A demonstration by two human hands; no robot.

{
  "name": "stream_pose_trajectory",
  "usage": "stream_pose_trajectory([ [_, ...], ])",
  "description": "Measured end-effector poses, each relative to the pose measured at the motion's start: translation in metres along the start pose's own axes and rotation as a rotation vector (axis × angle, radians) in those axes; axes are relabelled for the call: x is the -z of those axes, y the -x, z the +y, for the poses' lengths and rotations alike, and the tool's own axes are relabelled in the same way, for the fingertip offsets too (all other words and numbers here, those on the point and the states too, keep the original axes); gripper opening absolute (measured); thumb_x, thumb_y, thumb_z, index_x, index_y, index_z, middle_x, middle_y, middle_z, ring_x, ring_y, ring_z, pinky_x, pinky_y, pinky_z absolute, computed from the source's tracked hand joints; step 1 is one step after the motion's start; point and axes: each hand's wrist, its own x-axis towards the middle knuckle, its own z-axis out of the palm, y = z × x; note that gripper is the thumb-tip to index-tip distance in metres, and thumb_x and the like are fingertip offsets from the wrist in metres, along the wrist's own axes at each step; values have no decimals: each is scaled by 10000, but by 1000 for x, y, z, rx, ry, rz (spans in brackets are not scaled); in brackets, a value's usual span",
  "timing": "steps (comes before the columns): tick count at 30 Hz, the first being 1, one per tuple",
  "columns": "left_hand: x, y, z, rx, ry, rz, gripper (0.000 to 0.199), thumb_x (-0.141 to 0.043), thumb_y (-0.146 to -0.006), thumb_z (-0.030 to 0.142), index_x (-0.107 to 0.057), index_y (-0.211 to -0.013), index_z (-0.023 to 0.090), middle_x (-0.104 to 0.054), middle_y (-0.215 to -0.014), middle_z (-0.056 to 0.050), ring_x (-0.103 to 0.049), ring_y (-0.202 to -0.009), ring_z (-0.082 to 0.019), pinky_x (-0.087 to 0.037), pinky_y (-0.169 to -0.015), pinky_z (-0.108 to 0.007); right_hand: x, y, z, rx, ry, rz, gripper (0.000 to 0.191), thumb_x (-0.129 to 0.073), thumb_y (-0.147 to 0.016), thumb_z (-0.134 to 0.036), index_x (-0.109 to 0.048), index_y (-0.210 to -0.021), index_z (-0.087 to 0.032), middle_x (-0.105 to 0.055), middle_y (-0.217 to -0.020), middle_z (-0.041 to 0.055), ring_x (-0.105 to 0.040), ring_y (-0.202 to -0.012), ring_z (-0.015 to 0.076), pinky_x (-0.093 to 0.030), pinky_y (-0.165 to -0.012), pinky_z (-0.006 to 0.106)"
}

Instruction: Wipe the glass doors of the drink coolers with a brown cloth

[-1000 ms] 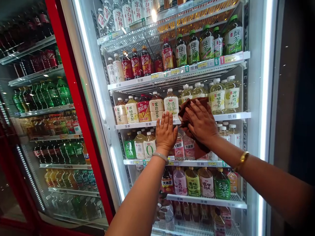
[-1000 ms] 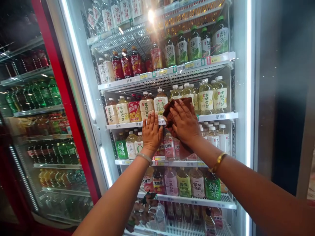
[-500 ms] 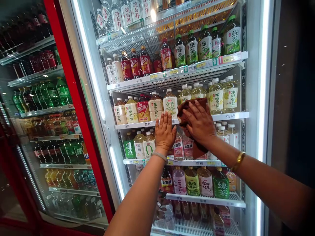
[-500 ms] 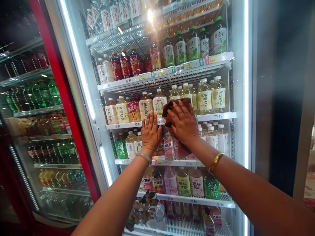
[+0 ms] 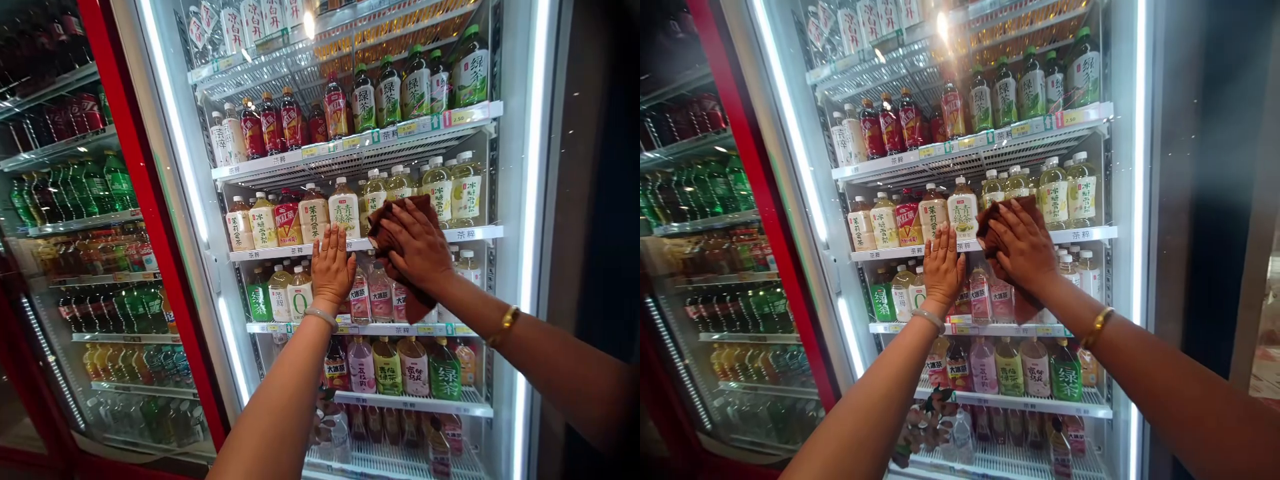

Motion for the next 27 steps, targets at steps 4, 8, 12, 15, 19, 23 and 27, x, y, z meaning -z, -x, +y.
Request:
stream_pose_trajectory([
  [4, 1, 0, 0, -3, -13, -16, 663, -380, -1084, 336, -218, -1698, 145, -311, -1745, -130, -196, -1656, -232, -137, -1377, -487, -8, 0, -20, 184, 0, -48, 632, -695, -918, -314, -544, -1525, -226, -369, -1718, 105, -295, -1619, 329, -205, -1339, 624],
  [8, 1, 0, 0, -14, -23, 10, 660, -380, -1083, 328, -230, -1692, 122, -317, -1739, -148, -191, -1656, -234, -130, -1377, -484, 6, 21, 8, 457, -43, -76, 549, -653, -966, -365, -579, -1490, -217, -451, -1673, 94, -351, -1596, 288, -242, -1340, 566],
  [12, 1, -1, 0, -11, -23, 3, 657, -362, -1086, 328, -219, -1695, 125, -303, -1743, -150, -205, -1654, -238, -150, -1372, -497, 16, 7, 31, 387, -34, -75, 542, -648, -958, -326, -585, -1484, -214, -470, -1663, 83, -350, -1598, 292, -280, -1331, 559],
  [15, 1, -1, 0, -13, -29, 8, 651, -357, -1089, 333, -230, -1692, 122, -306, -1743, -149, -207, -1655, -239, -150, -1372, -499, 8, -14, 16, 172, -17, -26, 604, -703, -906, -296, -581, -1491, -208, -425, -1690, 97, -324, -1608, 330, -282, -1327, 594],
  [19, 0, 0, 0, -15, -43, -1, 649, -377, -1088, 333, -246, -1688, 121, -312, -1741, -149, -213, -1653, -238, -140, -1375, -488, -2, -9, -8, 240, -25, -50, 605, -716, -908, -316, -582, -1491, -219, -382, -1709, 115, -308, -1614, 344, -252, -1329, 632],
  [23, 0, 0, -1, -17, -43, -1, 648, -374, -1088, 330, -247, -1687, 117, -308, -1740, -152, -202, -1656, -242, -140, -1374, -496, 11, 23, 18, 585, -86, -103, 566, -624, -983, -321, -531, -1535, -239, -499, -1642, 54, -360, -1595, 248, -287, -1342, 541],
  [27, -1, 0, -1, -13, -35, 5, 654, -372, -1087, 326, -229, -1693, 124, -303, -1743, -145, -189, -1658, -238, -131, -1375, -494, 27, 25, 54, 591, -105, -115, 573, -618, -978, -321, -532, -1537, -233, -524, -1623, 56, -375, -1589, 249, -284, -1346, 542],
])
